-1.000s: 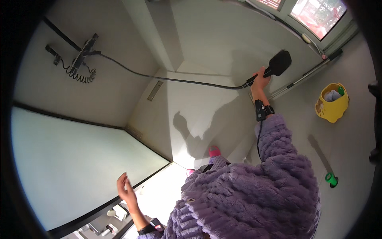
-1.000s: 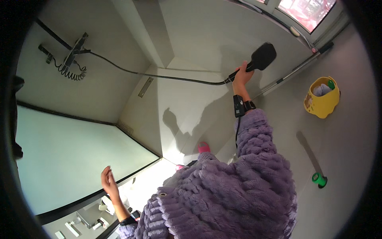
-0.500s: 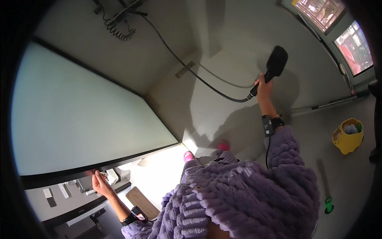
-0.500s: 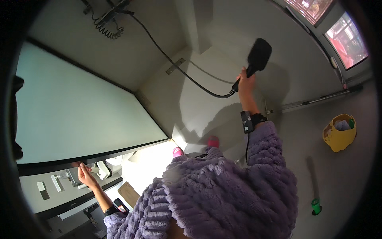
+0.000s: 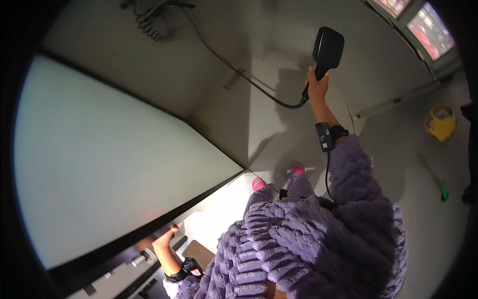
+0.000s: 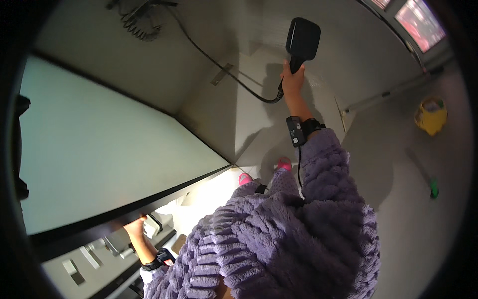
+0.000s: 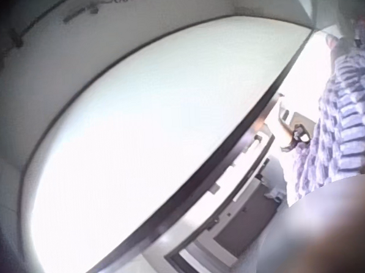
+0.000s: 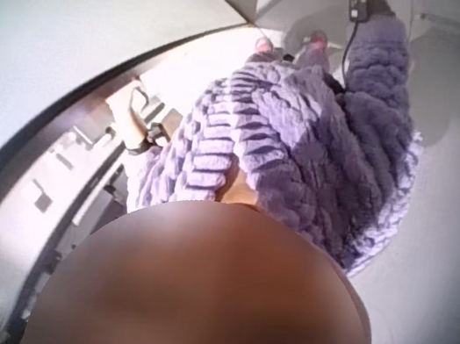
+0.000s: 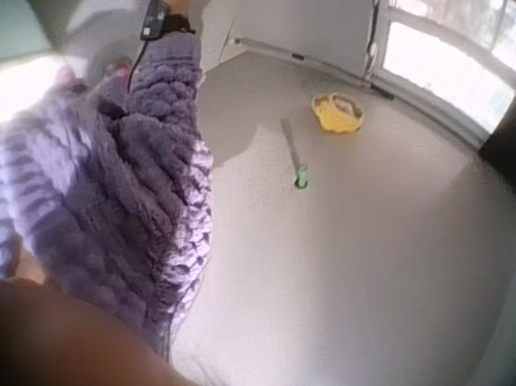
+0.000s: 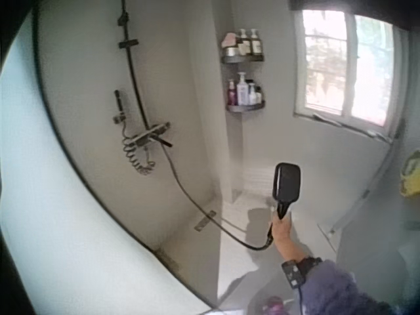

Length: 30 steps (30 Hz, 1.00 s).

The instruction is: The person cleans a bathroom by first spraying the shower walls and floor with a handheld shower head, then using a squeegee to wipe water from the walls and floor. The person handles the shower head and squeegee to remove water from the surfaces.

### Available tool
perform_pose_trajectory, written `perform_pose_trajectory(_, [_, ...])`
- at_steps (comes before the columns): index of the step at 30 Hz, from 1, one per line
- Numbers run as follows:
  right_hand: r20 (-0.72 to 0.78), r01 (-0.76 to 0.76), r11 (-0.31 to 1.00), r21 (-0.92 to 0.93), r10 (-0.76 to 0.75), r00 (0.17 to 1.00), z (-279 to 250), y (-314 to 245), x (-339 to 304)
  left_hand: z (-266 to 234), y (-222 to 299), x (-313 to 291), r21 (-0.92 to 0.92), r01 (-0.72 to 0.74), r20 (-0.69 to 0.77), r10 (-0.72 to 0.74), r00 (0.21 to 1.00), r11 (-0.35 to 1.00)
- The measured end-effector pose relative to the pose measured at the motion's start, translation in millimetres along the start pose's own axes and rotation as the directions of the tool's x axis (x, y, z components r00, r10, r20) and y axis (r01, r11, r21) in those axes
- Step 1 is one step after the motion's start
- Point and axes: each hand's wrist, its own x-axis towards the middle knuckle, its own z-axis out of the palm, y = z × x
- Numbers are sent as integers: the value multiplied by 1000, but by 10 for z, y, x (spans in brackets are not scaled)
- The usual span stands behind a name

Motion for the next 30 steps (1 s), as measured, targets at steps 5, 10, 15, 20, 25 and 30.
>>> perform_pose_trajectory(5, [-456, 16, 980, 197, 77, 887, -1749, 1007, 39, 840, 256, -162, 199, -120, 194, 81, 978, 973])
perform_pose_trajectory(10, [-913, -171, 961, 217, 262, 313, -4288, 2133, 261, 2377, 843, -279, 220, -182, 377, 88, 922, 959])
perform_pose_trajectory(15, [-965, -219, 960, 173, 210, 158, -4569, 2014, -1505, 1350, 424, -512, 134, -100, 319, 53, 946, 986])
perform_pose_trajectory(20, [-990, -200, 978, 61, 85, 114, -1853, 1001, -4205, -2624, -763, 113, -8, -234, 173, 232, 957, 972])
perform_pose_trajectory(25, [-968, -217, 961, 170, 204, 146, -695, 462, -4464, -3316, -881, 675, 223, -49, 242, -6, 970, 974])
perform_pose_trajectory(30, [-993, 53, 996, 67, 61, 104, -733, 502, -4230, -3232, -967, 540, 292, 23, 328, -123, 937, 956])
